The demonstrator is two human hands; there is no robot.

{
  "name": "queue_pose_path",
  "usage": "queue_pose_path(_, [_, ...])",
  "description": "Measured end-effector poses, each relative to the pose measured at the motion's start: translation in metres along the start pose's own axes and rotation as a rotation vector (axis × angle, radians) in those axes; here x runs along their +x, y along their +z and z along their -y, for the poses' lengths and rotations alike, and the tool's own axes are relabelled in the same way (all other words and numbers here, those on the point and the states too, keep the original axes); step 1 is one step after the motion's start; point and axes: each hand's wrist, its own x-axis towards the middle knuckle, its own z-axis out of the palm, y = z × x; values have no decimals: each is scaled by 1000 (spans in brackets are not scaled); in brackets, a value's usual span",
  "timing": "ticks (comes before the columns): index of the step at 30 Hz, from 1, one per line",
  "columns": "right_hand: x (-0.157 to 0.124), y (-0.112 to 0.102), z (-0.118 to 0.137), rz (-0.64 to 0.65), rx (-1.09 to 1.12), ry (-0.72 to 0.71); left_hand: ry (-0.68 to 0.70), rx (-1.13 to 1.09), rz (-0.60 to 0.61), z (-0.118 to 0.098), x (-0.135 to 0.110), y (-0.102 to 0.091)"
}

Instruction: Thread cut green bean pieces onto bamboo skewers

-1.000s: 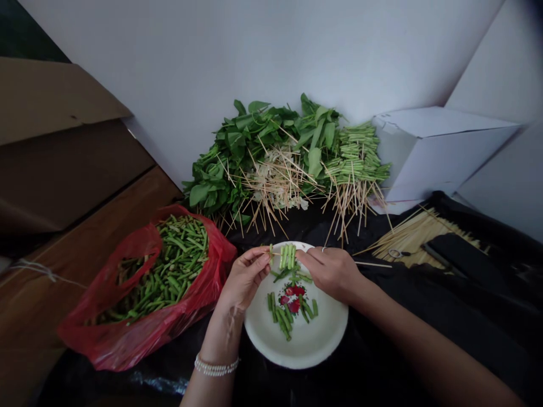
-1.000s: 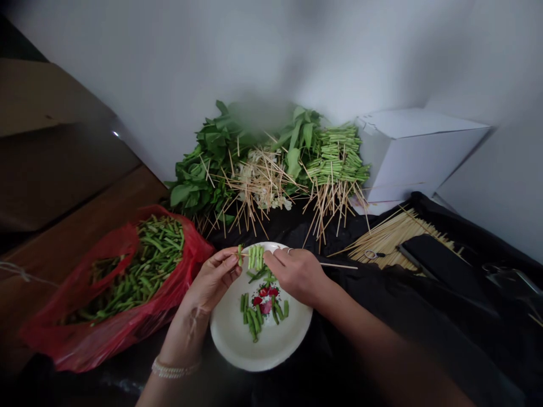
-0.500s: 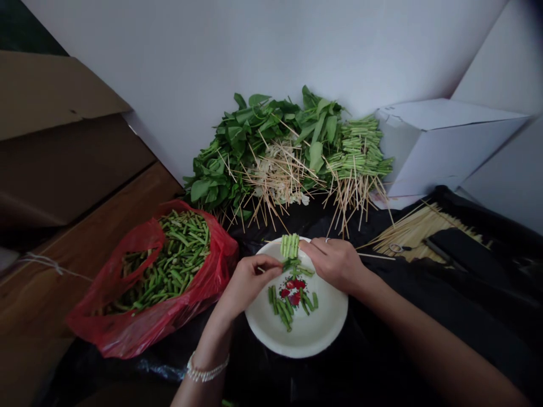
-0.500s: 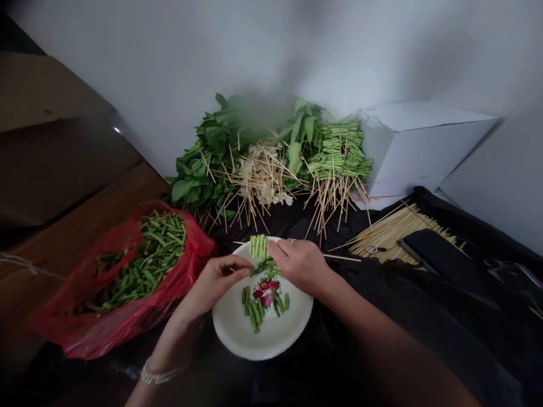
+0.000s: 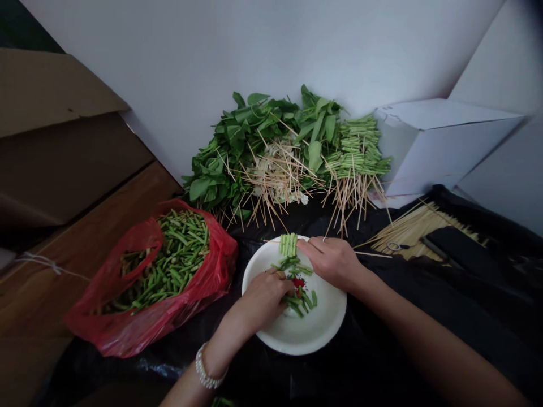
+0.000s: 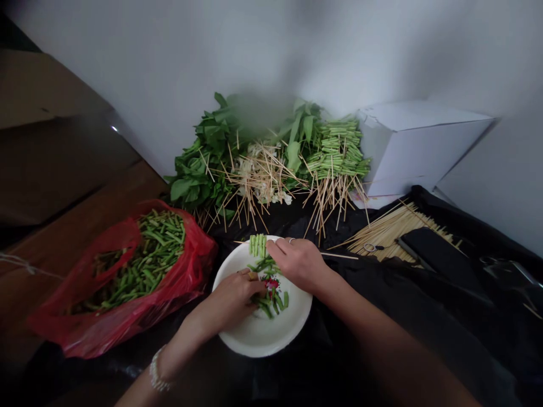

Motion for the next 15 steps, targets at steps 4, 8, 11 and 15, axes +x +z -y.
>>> queue_pose_path(4, [0,0,-1,2,-7,5,-46,-121,-163,-2,5,3])
queue_pose_path(8, [1,-3,-5,20,-14,26,-65,-422,-313,3,5,2])
queue_pose_path(11, [2,-5,-8,-1,-15,45,-170,-648,-373,10,4,3])
queue_pose_path(15, [2,-6,-12,-37,-9,76,-290,-902,-443,17,5,5])
